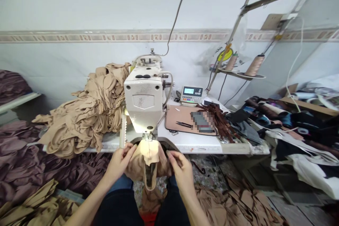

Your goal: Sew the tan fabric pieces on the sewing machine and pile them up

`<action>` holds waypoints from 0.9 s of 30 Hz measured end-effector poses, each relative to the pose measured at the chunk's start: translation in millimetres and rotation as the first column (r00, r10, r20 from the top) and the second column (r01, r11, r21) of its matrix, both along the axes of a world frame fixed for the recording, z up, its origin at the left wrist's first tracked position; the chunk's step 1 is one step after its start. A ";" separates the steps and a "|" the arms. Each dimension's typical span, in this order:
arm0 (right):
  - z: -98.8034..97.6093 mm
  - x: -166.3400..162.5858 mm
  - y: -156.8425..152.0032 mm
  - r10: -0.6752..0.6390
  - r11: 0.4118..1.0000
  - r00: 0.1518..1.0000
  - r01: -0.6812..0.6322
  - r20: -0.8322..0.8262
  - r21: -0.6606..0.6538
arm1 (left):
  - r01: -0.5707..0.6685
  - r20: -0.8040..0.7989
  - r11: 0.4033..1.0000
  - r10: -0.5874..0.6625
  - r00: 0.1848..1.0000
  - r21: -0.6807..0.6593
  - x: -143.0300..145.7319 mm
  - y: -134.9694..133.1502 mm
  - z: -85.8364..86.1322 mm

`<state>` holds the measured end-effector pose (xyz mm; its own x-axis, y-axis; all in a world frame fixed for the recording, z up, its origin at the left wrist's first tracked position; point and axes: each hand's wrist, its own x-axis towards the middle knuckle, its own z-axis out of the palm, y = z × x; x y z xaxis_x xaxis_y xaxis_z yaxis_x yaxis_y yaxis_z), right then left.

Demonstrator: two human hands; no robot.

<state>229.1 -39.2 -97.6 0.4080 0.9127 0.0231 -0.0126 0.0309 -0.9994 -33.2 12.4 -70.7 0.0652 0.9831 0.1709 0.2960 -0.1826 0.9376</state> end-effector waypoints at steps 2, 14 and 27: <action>-11.6 -12.1 -16.0 -0.023 1.000 1.000 0.023 -0.001 0.009 | 0.000 -0.049 1.000 -0.001 0.999 -0.021 -15.0 -6.8 -4.5; 21.0 -77.4 -38.4 0.304 0.952 0.948 -0.305 0.094 0.001 | 0.109 0.319 0.934 0.006 0.948 -0.339 -11.8 -46.6 -4.9; 64.1 -36.4 -73.7 0.834 0.546 0.548 -0.800 0.067 -0.249 | 0.428 0.085 0.874 -0.420 0.903 -0.228 -2.0 -73.0 14.4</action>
